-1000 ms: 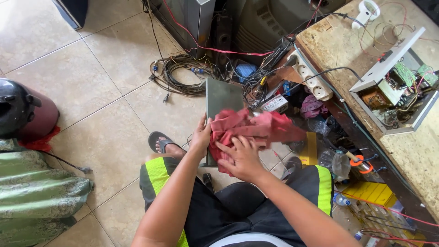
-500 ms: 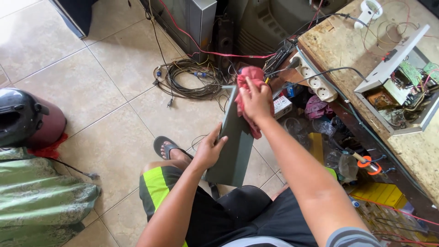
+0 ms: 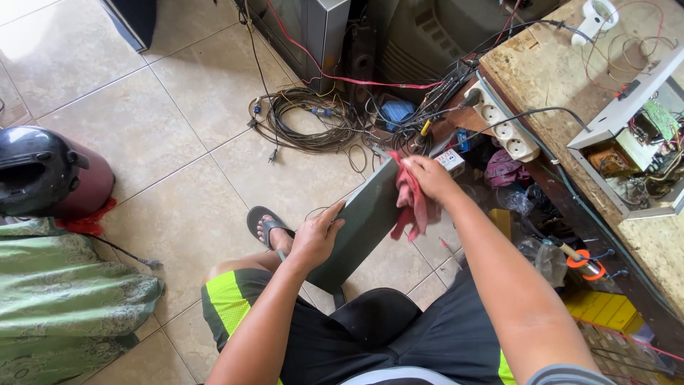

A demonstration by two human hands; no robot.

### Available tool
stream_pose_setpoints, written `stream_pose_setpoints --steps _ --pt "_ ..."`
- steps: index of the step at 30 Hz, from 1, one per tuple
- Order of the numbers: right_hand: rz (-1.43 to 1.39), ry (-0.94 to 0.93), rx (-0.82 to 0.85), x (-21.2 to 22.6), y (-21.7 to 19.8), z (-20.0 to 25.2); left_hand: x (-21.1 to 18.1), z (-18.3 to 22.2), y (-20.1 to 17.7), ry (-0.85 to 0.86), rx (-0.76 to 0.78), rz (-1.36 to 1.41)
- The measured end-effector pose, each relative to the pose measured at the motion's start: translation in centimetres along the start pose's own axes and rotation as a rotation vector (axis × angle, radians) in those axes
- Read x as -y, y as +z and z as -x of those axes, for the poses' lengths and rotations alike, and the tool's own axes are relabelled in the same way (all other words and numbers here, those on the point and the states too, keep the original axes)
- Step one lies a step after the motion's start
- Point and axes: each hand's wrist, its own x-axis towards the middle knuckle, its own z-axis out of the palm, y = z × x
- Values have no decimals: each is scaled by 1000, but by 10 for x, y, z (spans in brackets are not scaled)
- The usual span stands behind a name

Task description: Cleaning a metal cover and screwing it onto an electronic amplifier chassis using a power drill.

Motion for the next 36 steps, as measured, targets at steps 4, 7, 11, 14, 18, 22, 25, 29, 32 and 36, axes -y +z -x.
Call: stream_pose_setpoints --steps 4,7,11,14,18,22,25,29,32,36 --pt "198 306 -81 -101 26 -16 15 -3 1 -87 -6 50" --pt "-531 595 -275 4 15 35 15 -7 -10 -249 -23 152" --pt "-830 543 -277 82 -1 66 41 -29 7 -468 -117 191" --pt "-414 -159 -80 104 27 64 46 -45 19 -475 -215 325" --pt "67 -234 27 67 109 39 69 -62 32 -360 -329 588" --pt "42 -337 211 64 141 62 111 -64 45 -254 -511 937" --pt "353 -528 180 31 156 96 135 -87 44 -207 -752 1136" --pt "322 -835 -255 18 161 100 140 -93 33 -520 -889 1123" --pt "-476 284 66 8 149 84 119 -75 7 -1056 -892 793" --pt "-142 -34 -311 -70 153 71 102 -66 -25 -374 -1221 1286"
